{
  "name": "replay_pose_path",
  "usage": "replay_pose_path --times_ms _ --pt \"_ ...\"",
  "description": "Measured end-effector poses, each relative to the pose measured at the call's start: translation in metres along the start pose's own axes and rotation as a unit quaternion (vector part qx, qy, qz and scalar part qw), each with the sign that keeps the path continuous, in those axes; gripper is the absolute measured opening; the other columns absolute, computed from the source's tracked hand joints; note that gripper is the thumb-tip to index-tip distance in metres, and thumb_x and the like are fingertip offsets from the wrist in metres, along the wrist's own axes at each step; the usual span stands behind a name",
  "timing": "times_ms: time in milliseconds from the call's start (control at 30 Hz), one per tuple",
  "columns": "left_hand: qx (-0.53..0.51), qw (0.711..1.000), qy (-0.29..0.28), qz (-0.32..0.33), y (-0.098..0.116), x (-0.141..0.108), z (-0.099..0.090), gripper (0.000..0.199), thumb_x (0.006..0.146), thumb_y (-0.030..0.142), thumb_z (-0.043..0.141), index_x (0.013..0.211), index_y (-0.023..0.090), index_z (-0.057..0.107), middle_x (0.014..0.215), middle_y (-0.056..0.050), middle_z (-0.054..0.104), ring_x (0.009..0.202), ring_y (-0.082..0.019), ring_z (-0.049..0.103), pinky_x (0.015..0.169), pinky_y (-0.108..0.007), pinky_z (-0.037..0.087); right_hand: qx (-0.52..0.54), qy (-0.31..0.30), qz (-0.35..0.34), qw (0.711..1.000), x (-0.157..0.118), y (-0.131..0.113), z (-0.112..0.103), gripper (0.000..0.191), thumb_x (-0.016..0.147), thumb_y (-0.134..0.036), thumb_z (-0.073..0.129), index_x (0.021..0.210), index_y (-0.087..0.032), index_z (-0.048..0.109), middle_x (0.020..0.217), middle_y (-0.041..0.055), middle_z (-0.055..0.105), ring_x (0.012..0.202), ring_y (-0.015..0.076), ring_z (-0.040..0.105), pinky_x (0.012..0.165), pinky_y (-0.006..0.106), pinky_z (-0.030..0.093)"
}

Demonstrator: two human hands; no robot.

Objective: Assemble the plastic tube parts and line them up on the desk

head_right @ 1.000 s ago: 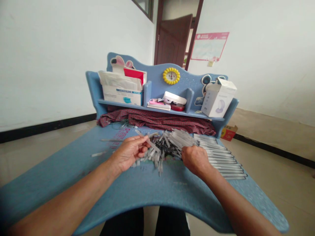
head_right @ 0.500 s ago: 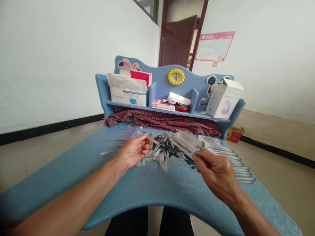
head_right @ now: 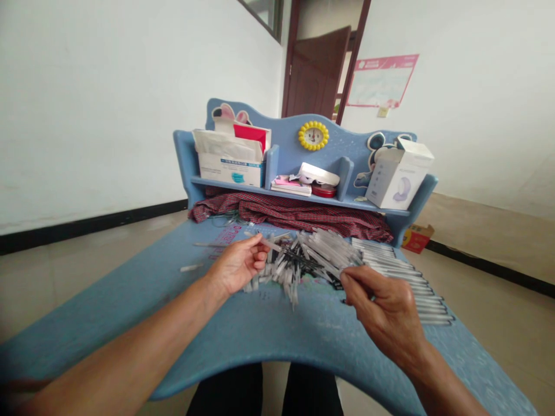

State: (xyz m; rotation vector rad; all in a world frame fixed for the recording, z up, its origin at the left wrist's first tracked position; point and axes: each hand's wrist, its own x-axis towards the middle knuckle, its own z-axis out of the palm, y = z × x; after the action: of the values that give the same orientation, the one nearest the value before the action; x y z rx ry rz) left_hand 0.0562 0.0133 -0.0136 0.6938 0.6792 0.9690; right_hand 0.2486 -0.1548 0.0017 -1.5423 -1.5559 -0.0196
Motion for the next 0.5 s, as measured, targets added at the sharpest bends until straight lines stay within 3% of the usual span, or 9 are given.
replay_pose_path --times_ms 500 --pt "-0.004 0.999 -0.021 -0.026 -0.001 -0.001 0.003 0.023 0.083 0.013 0.049 0.062 0.008 0.055 0.051 -0.004 0.057 0.036 -0.006 0.047 0.033 -0.014 0.033 0.021 -0.019 0.002 1.000 0.006 0.000 0.012 0.021 0.083 -0.030 0.053 0.074 -0.016 0.065 0.052 -0.0010 0.057 0.041 0.0079 0.049 0.042 0.019 0.040"
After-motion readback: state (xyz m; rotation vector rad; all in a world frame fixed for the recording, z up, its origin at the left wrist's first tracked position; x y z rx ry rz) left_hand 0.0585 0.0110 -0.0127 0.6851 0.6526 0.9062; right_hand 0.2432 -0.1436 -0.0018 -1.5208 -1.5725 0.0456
